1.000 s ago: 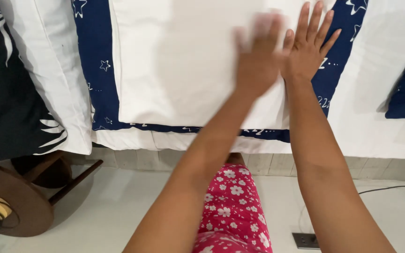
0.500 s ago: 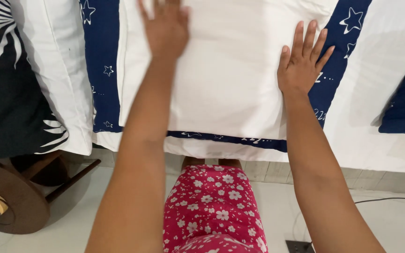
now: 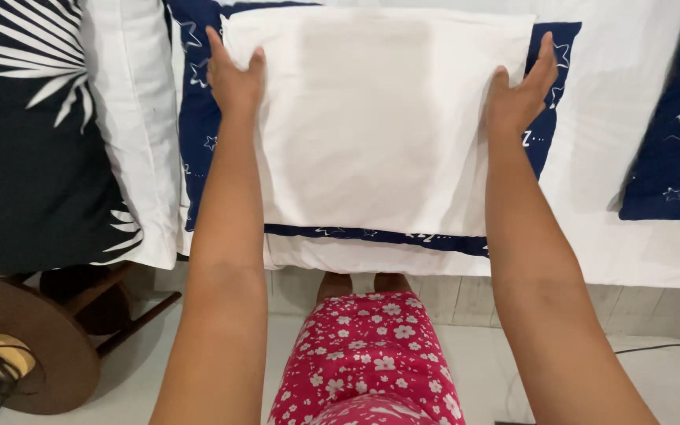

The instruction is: The person places a blue pillowcase on a bed, inserts a white pillow into it, and smooths the fabric. They then fold the pillowcase over the pillow and smooth it again.

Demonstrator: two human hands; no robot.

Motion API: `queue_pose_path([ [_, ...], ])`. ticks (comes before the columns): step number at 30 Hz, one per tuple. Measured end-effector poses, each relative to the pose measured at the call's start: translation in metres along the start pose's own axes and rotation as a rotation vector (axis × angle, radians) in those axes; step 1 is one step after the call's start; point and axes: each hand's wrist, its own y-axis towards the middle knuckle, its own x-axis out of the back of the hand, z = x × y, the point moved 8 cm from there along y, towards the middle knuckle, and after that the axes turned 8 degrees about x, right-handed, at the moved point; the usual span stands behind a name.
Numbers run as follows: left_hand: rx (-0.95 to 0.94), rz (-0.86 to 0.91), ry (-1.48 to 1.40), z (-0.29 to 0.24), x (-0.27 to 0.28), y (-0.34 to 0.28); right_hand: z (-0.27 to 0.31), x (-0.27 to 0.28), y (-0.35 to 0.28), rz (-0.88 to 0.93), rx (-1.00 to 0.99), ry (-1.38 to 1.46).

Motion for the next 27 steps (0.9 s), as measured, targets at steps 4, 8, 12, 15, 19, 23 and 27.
queue_pose_path([
  [4, 0.264, 0.383, -0.593, 0.009, 0.012, 0.014, -0.022, -0.002, 0.024, 0.069, -0.303, 0.457],
  [8, 0.269, 0.636, -0.765, -0.010, 0.012, 0.007, 0.034, 0.033, 0.031, 0.268, -0.489, 0.711],
  [12, 0.108, 0.478, -1.004, -0.055, 0.076, 0.013, 0.089, 0.089, 0.064, 0.241, -0.205, 0.912],
  [15, -0.066, 0.357, -1.095, -0.063, 0.123, 0.036, 0.099, 0.133, 0.097, 0.145, 0.008, 1.037],
  [19, -0.365, 0.219, -0.931, -0.039, 0.168, 0.038, 0.106, 0.171, 0.081, 0.078, 0.294, 0.751],
  [23, -0.494, 0.133, -0.753, -0.030, 0.212, 0.002, 0.121, 0.204, 0.029, 0.051, 0.502, 0.389],
  [27, -0.312, 0.246, -0.481, -0.032, 0.222, -0.075, 0.121, 0.192, -0.043, 0.087, 0.484, 0.171],
])
